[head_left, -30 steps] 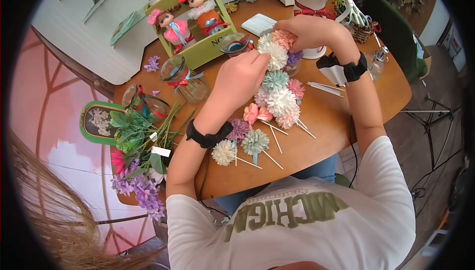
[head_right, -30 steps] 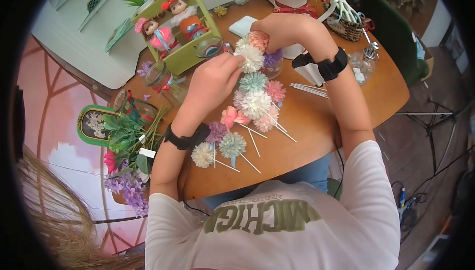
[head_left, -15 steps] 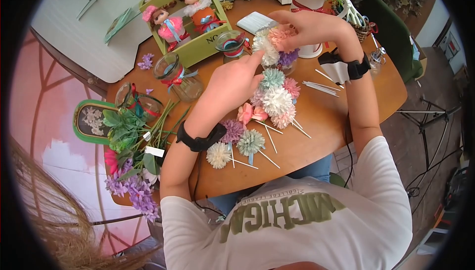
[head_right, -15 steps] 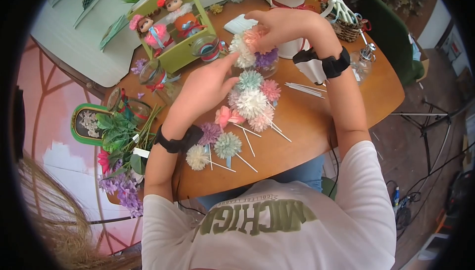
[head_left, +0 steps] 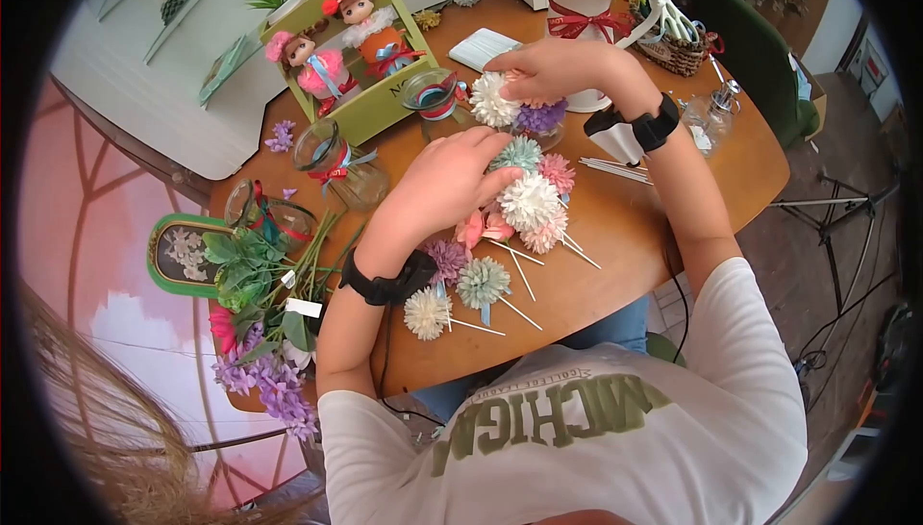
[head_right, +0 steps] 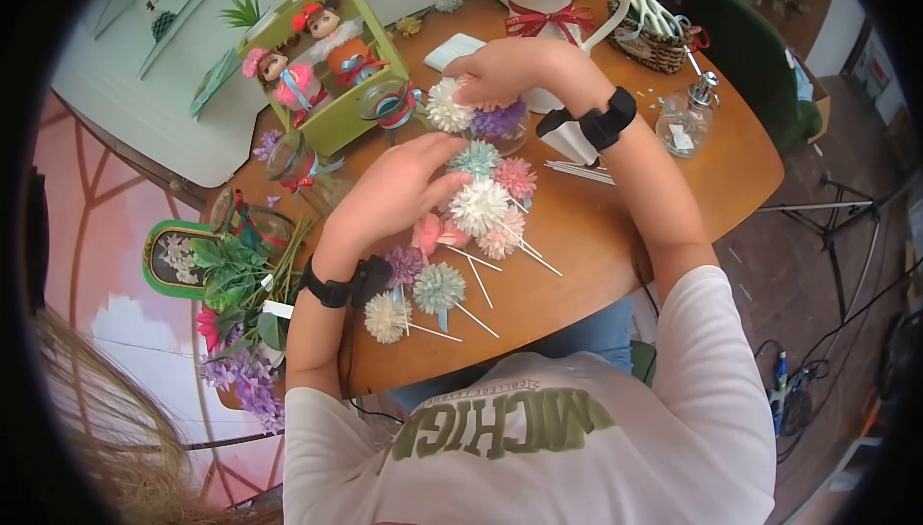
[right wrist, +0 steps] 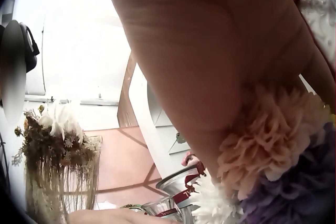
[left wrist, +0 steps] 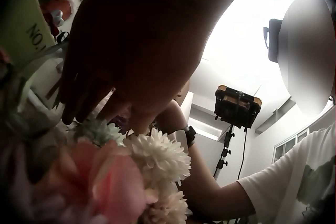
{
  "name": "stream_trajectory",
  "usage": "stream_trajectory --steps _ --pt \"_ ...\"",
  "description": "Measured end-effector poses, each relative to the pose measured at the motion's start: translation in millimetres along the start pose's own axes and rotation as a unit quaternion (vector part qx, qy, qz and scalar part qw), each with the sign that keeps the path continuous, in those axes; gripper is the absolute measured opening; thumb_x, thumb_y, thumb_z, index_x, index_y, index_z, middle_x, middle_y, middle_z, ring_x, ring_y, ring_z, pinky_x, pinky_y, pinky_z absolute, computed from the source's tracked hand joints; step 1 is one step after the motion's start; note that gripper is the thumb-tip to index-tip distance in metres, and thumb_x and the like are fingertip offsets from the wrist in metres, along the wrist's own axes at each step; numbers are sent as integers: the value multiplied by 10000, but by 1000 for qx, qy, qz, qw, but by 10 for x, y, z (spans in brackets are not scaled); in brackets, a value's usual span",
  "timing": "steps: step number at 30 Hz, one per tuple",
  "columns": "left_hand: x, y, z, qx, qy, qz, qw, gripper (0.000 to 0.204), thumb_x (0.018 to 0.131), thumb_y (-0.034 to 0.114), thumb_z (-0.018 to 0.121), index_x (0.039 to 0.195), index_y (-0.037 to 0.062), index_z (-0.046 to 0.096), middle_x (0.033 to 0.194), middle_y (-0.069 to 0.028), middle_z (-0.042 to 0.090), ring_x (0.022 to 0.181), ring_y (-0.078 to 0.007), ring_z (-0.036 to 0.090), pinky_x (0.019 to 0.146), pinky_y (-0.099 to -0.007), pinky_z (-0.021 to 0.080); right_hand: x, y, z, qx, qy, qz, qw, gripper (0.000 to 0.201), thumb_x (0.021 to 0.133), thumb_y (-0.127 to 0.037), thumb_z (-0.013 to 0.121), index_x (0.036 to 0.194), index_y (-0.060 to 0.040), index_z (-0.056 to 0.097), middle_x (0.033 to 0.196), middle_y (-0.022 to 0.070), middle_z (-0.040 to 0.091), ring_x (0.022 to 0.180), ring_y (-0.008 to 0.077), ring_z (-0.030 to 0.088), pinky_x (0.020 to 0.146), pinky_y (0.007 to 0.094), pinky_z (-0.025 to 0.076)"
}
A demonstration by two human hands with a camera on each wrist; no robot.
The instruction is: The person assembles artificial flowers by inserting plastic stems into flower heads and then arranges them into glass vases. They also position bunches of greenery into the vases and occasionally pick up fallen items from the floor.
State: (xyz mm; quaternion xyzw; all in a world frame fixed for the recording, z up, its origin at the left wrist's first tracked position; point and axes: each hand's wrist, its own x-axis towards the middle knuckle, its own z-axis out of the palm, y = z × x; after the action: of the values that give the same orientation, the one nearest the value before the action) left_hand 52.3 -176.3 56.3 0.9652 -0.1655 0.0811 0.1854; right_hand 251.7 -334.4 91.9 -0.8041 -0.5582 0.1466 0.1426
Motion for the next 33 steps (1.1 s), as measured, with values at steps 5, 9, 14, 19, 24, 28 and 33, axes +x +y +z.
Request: stream_trajectory --steps 5,9,14,19,24,28,33 --pt "-34 -43 -13 55 -7 -13 998 463 987 338 633 1292 -10 619 1256 -206 644 1130 -403 622 981 -446 503 55 -111 68 -82 40 67 994 569 1021 -467 560 1437 -78 552 1027 192 735 928 339 719 807 436 556" --pt "6 2 -44 -20 -47 -51 997 471 993 327 630 1314 -17 605 1270 -211 636 1166 -395 610 1001 -440 492 93 -155 63 -15 17 119 993 628 1039 -570 465 1417 -79 566 1022 210 733 945 359 711 807 435 557" --pt "35 -130 202 -90 -36 11 995 467 987 291 642 1322 -30 593 1278 -226 623 1211 -394 586 1021 -437 479 2 -138 -31 102 70 140 982 898 965 -807 264 1529 -138 466 1395 220 612 1202 371 655 819 446 621" --pt "46 -169 178 -42 -1 38 998 466 965 285 672 1290 -41 605 1248 -220 619 1187 -397 586 1014 -438 480 -97 -117 -155 142 24 156 977 1007 889 -893 250 1605 -192 356 1563 162 459 1325 400 564 749 460 676" --pt "37 -190 180 0 -6 -8 1000 472 938 324 699 1221 -48 640 1205 -212 625 1144 -395 594 989 -438 487 -39 -113 -98 157 -46 148 975 1058 903 -882 249 1580 -79 371 1580 190 427 1377 386 518 787 454 676" --pt "4 -191 134 31 -24 -28 999 480 937 349 696 1209 -44 647 1198 -211 629 1141 -402 594 977 -444 490 -27 -101 -84 170 -39 135 975 1039 914 -866 265 1569 -68 386 1585 210 409 1381 392 510 776 443 682" --pt "-24 -167 95 13 -21 -35 999 496 948 412 674 1176 -27 638 1090 -222 640 1063 -420 615 925 -486 500 -77 -209 -87 192 -9 132 972 1031 920 -855 282 1564 -57 386 1590 219 392 1356 413 526 749 425 691"
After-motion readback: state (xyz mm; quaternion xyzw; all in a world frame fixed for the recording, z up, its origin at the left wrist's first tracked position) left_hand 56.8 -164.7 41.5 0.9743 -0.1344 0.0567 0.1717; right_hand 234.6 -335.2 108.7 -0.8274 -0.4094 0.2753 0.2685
